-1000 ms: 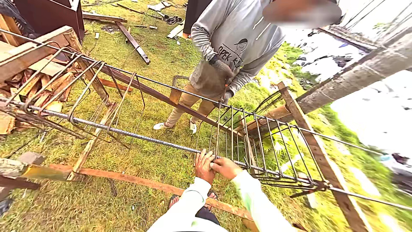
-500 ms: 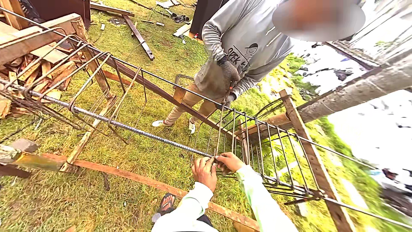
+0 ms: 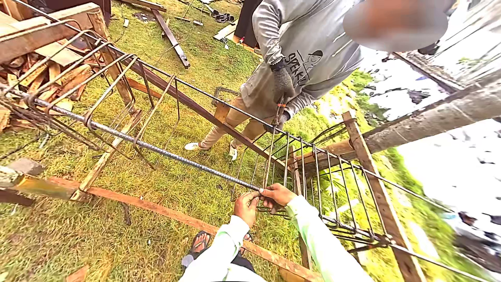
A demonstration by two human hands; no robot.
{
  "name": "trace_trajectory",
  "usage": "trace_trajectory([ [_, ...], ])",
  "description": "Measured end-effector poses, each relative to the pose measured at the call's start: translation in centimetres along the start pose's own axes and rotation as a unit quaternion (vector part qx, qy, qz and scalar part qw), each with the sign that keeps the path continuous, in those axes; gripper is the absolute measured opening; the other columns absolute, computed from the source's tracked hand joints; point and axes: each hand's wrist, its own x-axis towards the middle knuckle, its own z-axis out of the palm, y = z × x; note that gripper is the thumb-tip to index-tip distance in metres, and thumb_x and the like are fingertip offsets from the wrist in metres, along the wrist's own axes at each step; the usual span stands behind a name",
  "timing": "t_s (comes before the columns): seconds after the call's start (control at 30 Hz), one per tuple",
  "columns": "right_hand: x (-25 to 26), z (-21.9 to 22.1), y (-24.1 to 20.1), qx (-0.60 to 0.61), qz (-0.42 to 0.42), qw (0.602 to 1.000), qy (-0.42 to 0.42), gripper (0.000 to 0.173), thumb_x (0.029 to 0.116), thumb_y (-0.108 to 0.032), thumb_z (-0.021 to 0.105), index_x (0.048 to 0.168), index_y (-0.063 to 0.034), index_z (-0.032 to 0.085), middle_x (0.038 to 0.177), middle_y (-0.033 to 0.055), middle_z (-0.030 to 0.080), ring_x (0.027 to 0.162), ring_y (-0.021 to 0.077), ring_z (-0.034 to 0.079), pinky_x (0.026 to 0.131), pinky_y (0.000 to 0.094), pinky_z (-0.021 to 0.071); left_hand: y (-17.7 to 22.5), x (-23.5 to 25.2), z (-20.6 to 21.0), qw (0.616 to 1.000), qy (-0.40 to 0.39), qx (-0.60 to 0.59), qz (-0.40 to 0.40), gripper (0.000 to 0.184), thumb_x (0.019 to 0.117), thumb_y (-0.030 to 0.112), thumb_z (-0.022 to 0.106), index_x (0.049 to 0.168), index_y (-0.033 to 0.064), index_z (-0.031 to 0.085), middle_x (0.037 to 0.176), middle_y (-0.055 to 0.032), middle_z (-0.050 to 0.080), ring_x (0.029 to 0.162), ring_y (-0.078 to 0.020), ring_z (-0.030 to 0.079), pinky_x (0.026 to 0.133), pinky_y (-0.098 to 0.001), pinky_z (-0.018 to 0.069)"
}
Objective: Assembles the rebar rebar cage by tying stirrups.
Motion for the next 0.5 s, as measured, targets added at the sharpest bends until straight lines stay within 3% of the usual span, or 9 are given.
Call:
trace_trajectory([
  [0.17,0.5,0.0,1.5,0.133,-0.020,0.991,-0.005,0.027,0.1090,-0.024,0.051,0.106,-0.0010,0.065,0.077,0.0055,0.070,0.056,0.0138,0.065,0.052,0.0301,0.0576,0.5,0.5,-0.9,0.999,-0.050,0.003,-0.009,0.029,0.1033,0.010,0.053,0.124,0.0044,0.073,0.124,-0.0118,0.072,0.119,-0.0168,0.067,0.110,-0.0334,0.0486],
  [0.4,1.0,1.0,3.4,0.233,-0.058,0.971,0.012,0.020,0.1073,-0.015,0.052,0.101,0.0000,0.064,0.079,0.0084,0.071,0.055,0.0143,0.065,0.049,0.0296,0.0567,-0.1,0.7,-0.9,0.998,-0.050,-0.021,-0.014,0.030,0.1031,0.009,0.054,0.127,0.0032,0.071,0.126,-0.0128,0.071,0.120,-0.0169,0.067,0.110,-0.0330,0.0492],
  [0.5,0.4,2.0,2.6,0.239,-0.028,0.969,0.056,0.023,0.1074,-0.018,0.053,0.098,-0.0005,0.065,0.075,0.0081,0.070,0.053,0.0152,0.064,0.047,0.0309,0.0555,-0.1,0.9,-1.1,0.998,-0.062,-0.017,-0.015,0.033,0.1040,0.011,0.053,0.133,0.0048,0.068,0.130,-0.0118,0.070,0.122,-0.0158,0.066,0.112,-0.0327,0.0477],
])
